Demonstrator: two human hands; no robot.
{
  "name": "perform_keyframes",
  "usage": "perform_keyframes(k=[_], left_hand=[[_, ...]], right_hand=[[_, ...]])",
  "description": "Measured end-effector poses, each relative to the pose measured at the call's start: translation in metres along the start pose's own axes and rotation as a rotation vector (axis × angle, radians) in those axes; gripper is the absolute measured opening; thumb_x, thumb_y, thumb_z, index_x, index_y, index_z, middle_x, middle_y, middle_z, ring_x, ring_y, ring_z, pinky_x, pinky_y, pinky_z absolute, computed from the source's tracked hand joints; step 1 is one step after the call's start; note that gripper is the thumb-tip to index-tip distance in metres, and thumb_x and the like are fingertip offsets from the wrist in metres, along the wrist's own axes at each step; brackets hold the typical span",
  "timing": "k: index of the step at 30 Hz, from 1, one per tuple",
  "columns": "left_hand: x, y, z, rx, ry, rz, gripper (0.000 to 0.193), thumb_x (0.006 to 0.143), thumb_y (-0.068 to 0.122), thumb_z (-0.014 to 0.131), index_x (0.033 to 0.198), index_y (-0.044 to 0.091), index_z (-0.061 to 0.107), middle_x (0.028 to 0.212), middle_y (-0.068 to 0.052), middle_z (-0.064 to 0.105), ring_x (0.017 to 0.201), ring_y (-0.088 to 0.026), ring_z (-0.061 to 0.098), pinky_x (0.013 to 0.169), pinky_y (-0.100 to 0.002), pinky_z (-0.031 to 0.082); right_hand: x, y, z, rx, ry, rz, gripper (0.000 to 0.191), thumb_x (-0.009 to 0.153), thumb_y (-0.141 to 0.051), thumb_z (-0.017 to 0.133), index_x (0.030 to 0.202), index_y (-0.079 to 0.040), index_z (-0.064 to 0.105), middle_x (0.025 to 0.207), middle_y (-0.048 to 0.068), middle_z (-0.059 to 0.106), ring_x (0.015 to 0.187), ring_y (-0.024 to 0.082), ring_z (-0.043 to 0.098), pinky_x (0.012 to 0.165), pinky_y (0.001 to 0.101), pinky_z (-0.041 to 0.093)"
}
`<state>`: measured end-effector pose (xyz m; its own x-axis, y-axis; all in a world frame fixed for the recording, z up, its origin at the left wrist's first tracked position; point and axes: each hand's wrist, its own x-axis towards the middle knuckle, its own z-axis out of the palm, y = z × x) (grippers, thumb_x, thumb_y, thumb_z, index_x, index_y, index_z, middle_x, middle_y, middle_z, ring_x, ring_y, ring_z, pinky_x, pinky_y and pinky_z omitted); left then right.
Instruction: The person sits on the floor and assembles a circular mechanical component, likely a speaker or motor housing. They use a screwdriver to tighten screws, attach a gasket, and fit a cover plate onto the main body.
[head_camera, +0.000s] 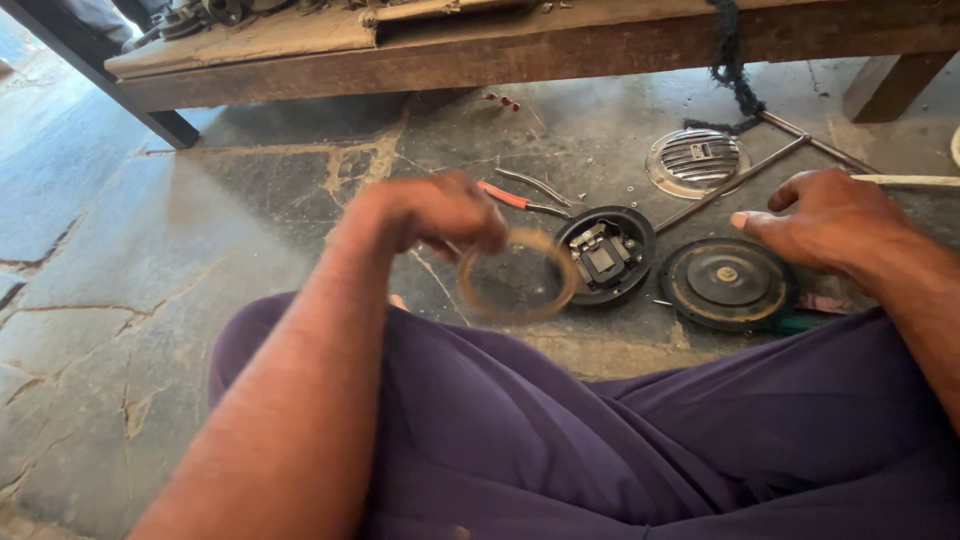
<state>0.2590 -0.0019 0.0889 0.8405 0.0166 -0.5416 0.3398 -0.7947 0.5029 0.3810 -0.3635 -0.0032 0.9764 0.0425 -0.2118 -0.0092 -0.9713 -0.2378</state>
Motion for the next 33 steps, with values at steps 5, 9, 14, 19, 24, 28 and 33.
perform_keyframes(k=[5,9,14,19,24,28,33], left_hand=[[0.007,-0.003,-0.016,-0.924,-0.151,0.337,0.016,0.094,0.008,0.064,0.104,-0.002,0.071,0.093,-0.011,0.074,0.074,-0.012,0.068,0.064,-0.023,0.058],[0.049,0.005,0.017,-1.111,0.054,0.103,0.016,0.091,0.006,0.070,0.100,-0.007,0.071,0.084,-0.015,0.072,0.061,-0.013,0.067,0.053,-0.022,0.060],[0.084,0.009,0.073,-0.538,0.226,-0.100,0.023,0.083,0.005,0.081,0.097,-0.008,0.068,0.078,-0.014,0.066,0.063,-0.021,0.066,0.050,-0.039,0.060],[0.079,0.005,0.074,-0.269,0.293,-0.055,0.025,0.073,0.017,0.085,0.089,0.001,0.075,0.073,-0.012,0.074,0.058,-0.019,0.071,0.049,-0.033,0.058],[0.068,0.017,0.075,-0.283,0.190,-0.083,0.029,0.075,0.017,0.085,0.086,-0.007,0.074,0.069,-0.015,0.070,0.052,-0.019,0.066,0.043,-0.035,0.052],[0.062,0.021,0.072,-0.231,0.182,-0.053,0.022,0.075,0.015,0.084,0.082,-0.004,0.076,0.068,-0.013,0.073,0.051,-0.016,0.068,0.043,-0.031,0.054],[0.064,0.017,0.072,-0.363,0.131,-0.011,0.020,0.075,0.009,0.083,0.089,-0.005,0.079,0.071,-0.014,0.072,0.054,-0.017,0.066,0.044,-0.033,0.050]], right_hand=[[-0.008,-0.006,-0.004,0.020,0.045,-0.034,0.069,0.088,-0.058,0.076,0.134,-0.007,0.071,0.120,0.021,0.077,0.112,0.036,0.073,0.100,0.0471,0.055],[-0.021,-0.020,-0.007,0.059,0.040,-0.076,0.065,0.089,-0.056,0.074,0.134,-0.009,0.071,0.119,0.016,0.078,0.111,0.033,0.073,0.098,0.0473,0.055],[-0.039,-0.037,-0.007,0.177,0.008,-0.100,0.060,0.091,-0.053,0.071,0.135,-0.012,0.068,0.124,0.013,0.076,0.111,0.031,0.072,0.096,0.0469,0.055],[-0.044,-0.047,-0.006,0.178,-0.054,-0.159,0.064,0.090,-0.056,0.069,0.138,-0.013,0.066,0.126,0.013,0.075,0.112,0.030,0.073,0.098,0.0459,0.056],[-0.051,-0.057,0.003,0.164,-0.071,-0.328,0.068,0.087,-0.053,0.068,0.145,-0.018,0.057,0.123,0.010,0.076,0.109,0.030,0.072,0.095,0.0455,0.055],[-0.062,-0.064,0.003,0.203,-0.060,-0.554,0.066,0.087,-0.051,0.067,0.147,-0.026,0.053,0.124,0.010,0.072,0.094,0.030,0.072,0.086,0.0455,0.056],[-0.070,-0.069,-0.002,0.076,-0.139,-0.507,0.055,0.091,-0.052,0.069,0.141,-0.030,0.062,0.112,0.014,0.073,0.093,0.029,0.073,0.088,0.0452,0.058]])
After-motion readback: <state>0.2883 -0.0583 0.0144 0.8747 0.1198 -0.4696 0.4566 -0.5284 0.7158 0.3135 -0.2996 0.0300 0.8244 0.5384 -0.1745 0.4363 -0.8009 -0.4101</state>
